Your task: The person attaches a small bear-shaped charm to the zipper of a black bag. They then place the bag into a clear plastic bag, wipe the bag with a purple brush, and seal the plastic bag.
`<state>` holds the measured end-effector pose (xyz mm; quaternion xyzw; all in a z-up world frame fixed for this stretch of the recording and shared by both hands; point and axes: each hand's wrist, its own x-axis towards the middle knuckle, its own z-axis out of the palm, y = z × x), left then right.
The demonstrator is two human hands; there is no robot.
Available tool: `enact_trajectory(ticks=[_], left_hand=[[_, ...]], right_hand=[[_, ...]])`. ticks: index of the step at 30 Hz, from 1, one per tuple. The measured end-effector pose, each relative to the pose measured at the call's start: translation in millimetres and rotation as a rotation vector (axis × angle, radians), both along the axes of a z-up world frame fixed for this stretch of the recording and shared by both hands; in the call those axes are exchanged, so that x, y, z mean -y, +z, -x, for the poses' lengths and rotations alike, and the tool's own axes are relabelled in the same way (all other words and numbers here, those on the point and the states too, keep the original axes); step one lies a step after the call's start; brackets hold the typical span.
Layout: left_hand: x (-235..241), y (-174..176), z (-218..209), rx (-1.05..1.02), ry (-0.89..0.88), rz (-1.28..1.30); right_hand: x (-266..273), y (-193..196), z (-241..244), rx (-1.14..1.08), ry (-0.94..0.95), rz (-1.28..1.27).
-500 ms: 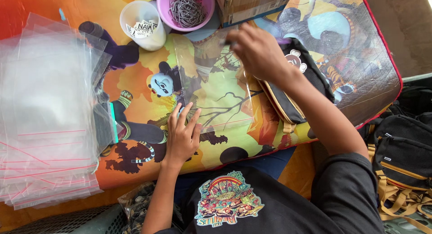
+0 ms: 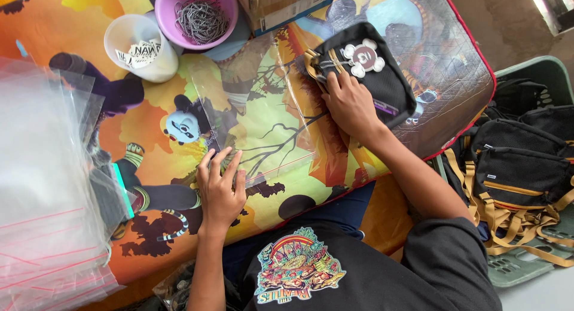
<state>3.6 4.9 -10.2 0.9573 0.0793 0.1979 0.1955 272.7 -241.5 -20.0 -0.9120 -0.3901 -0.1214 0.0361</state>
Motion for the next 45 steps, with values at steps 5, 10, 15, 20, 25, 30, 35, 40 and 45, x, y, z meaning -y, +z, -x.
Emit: enact_trajectory(ticks=[5, 10, 15, 20, 25, 30, 35, 40, 45], left_hand=[[-12.2, -2.7, -3.5, 0.019, -0.053, -0.025], [-17.4, -6.8, -2.3, 0.099, -0.073, 0.178], [-19.5, -6.0, -3.1, -0.110, -0.017, 0.314], [-37.6, -4.3, -12.4, -0.033, -0.040, 0.128], [-39.4, -9.5, -11.9, -0.012, -0.040, 0.136], [-39.0, -3.9, -12.2, -0.028, -0.040, 0.148], [-39.9, -5.6, -12.8, -0.052, -0.048, 0.123], [-38.2, -4.9, -12.9, -0.043, -0.041, 0.094], [-38.3, -2.5, -10.8, -0.056, -0.048, 0.071]], right_hand=[[-17.7, 8.5, -27.9, 0.097, -0.016, -0.060], [-40.9, 45.4, 4.2, 0.038, 0.071, -0.181], [-66.8, 78.9, 68.2, -0.319, 0.254, 0.000], [-78.3, 44.2, 71.6, -0.525, 0.386, 0.040], [-88.6, 44.5, 70.9, -0.353, 0.534, 0.010], [-67.8, 63.2, 105.1, -0.340, 0.719, 0.045], [-50.6, 92.0, 123.1, -0.629, 0.864, -0.016], [-64.1, 89.9, 85.8, -0.490, 0.704, -0.019], [-64.5, 52.0, 107.4, -0.403, 0.767, 0.020]])
